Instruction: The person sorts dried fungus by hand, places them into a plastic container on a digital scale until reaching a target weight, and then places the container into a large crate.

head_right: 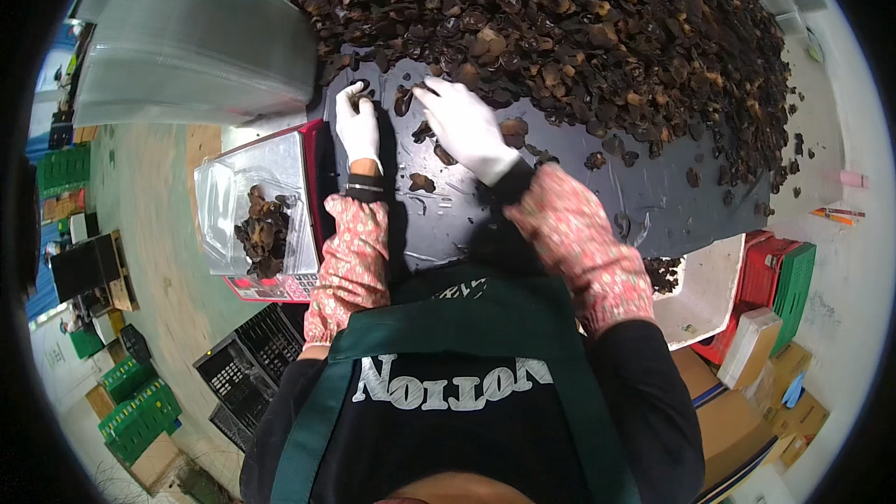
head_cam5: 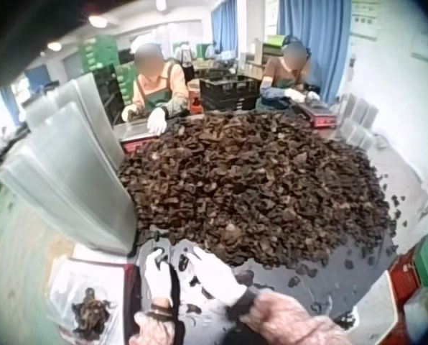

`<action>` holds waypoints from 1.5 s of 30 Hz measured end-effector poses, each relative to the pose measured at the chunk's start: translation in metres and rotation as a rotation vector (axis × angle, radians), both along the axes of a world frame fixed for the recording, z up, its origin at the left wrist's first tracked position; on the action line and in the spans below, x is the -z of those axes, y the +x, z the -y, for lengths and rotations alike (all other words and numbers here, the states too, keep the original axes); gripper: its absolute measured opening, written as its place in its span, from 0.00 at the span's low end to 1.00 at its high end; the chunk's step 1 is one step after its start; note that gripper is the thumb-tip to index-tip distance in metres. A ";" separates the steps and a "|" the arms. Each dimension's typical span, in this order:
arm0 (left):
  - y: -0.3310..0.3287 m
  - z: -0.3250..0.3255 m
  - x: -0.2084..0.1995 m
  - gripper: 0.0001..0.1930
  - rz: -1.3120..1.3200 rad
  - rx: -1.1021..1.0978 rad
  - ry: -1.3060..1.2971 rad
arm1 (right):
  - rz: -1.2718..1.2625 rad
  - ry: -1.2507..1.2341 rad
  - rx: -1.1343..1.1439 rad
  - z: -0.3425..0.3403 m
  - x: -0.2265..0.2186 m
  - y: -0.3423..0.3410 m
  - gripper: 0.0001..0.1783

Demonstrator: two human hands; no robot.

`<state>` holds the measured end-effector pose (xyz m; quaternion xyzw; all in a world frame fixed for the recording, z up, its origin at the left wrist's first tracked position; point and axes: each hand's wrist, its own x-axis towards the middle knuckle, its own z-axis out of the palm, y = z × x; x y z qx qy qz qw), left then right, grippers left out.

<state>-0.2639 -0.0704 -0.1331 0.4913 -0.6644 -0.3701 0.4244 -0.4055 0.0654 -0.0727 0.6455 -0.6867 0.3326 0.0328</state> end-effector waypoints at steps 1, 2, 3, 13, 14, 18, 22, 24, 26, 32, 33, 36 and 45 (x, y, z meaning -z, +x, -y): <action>-0.012 -0.011 -0.010 0.18 0.012 0.032 0.076 | -0.058 0.049 0.054 0.013 0.011 -0.004 0.21; -0.013 -0.018 -0.013 0.19 0.003 0.072 0.062 | -0.148 0.136 0.109 0.022 0.020 -0.004 0.22; -0.007 -0.023 -0.012 0.19 0.001 0.090 0.051 | -0.232 0.224 0.142 0.030 0.022 0.002 0.22; -0.006 -0.051 -0.003 0.16 0.532 0.166 -0.071 | -0.098 -0.004 -0.057 -0.064 0.024 0.033 0.07; -0.011 -0.051 -0.006 0.16 0.579 0.178 -0.038 | -0.111 0.027 -0.022 -0.075 0.018 0.028 0.08; -0.016 -0.045 -0.011 0.12 0.650 0.182 0.019 | -0.031 -0.089 0.155 -0.113 0.007 0.002 0.10; 0.004 -0.042 0.006 0.11 0.426 0.234 -0.107 | 0.011 0.031 0.403 -0.123 0.013 -0.018 0.21; 0.000 -0.056 0.000 0.18 0.393 0.326 -0.109 | 0.077 0.196 0.451 -0.123 0.019 -0.026 0.33; -0.001 -0.063 -0.006 0.28 0.346 0.456 -0.155 | 0.092 0.260 0.409 -0.117 0.023 -0.022 0.36; 0.007 -0.067 -0.005 0.13 0.465 0.470 -0.149 | 0.177 0.293 0.383 -0.105 0.029 -0.012 0.21; 0.010 -0.070 -0.002 0.10 0.434 0.401 -0.090 | 0.181 0.275 0.388 -0.106 0.028 -0.013 0.20; 0.026 -0.074 0.000 0.07 0.130 0.216 -0.026 | 0.228 0.223 0.382 -0.120 0.030 -0.022 0.19; 0.061 -0.111 -0.023 0.19 0.295 0.419 0.102 | 0.128 0.342 0.039 -0.110 0.007 -0.018 0.35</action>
